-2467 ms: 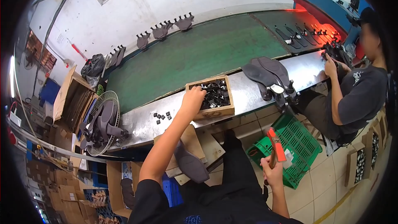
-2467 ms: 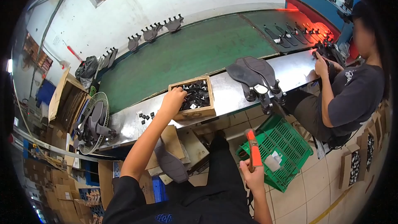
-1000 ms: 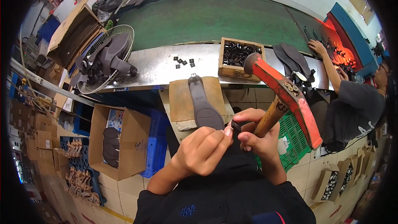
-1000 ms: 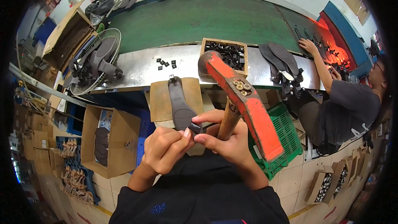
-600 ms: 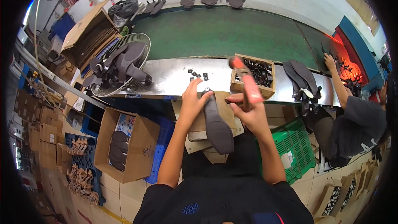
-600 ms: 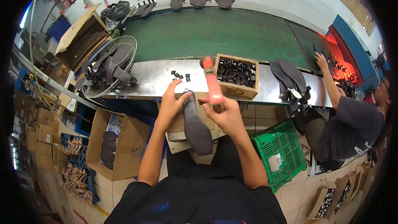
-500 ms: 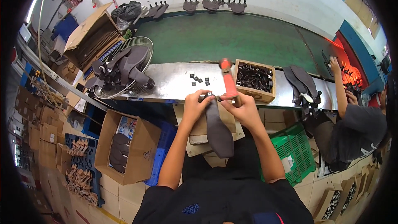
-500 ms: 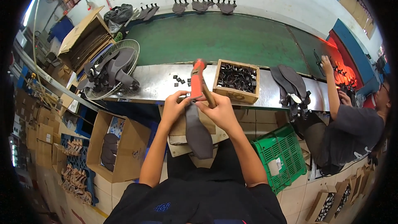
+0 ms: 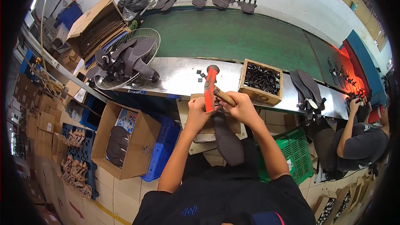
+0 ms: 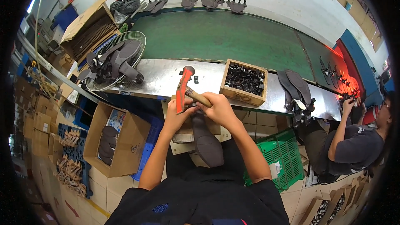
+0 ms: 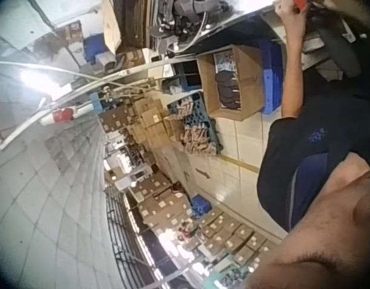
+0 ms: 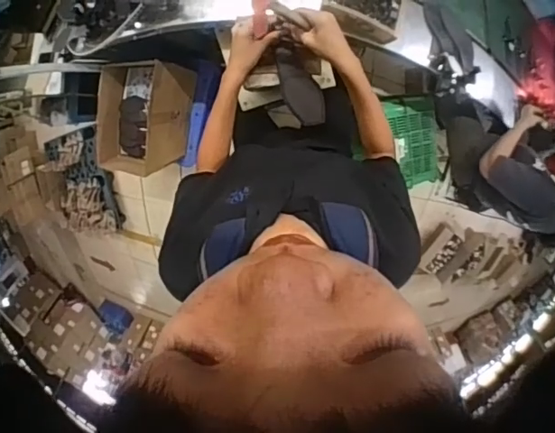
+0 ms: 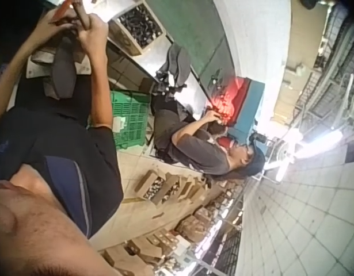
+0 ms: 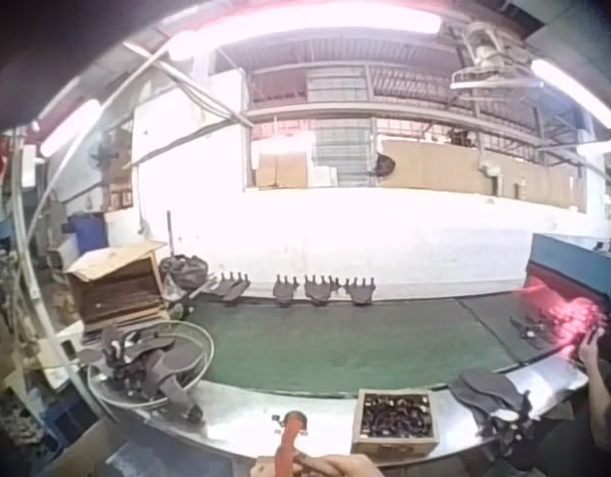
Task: Manually assemble and secure heel components to shoe soles using a hammer and small clips.
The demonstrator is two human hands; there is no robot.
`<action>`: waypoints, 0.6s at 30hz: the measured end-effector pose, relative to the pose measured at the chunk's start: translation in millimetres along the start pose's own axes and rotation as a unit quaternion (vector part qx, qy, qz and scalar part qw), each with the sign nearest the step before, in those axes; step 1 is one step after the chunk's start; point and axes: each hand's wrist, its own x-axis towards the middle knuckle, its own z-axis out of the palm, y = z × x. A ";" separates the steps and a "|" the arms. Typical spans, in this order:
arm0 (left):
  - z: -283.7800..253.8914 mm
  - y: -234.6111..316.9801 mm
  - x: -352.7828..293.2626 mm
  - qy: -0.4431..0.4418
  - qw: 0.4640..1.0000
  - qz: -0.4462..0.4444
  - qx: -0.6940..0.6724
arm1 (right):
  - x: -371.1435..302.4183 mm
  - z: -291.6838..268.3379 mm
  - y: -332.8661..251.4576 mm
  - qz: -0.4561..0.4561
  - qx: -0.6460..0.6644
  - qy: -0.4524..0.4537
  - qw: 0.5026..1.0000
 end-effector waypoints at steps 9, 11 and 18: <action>-0.9 -0.5 5.1 -0.040 0.992 -0.037 -0.111 | -0.6 -9.5 -9.0 -0.028 -0.100 -0.038 0.994; -2.0 -6.5 6.4 -0.098 0.977 -0.160 -0.100 | -4.7 -10.2 -11.7 -0.020 -0.135 -0.061 0.989; -4.6 -6.5 0.9 -0.095 0.949 -0.168 -0.249 | -60.2 -17.5 -74.5 0.099 0.177 0.019 0.979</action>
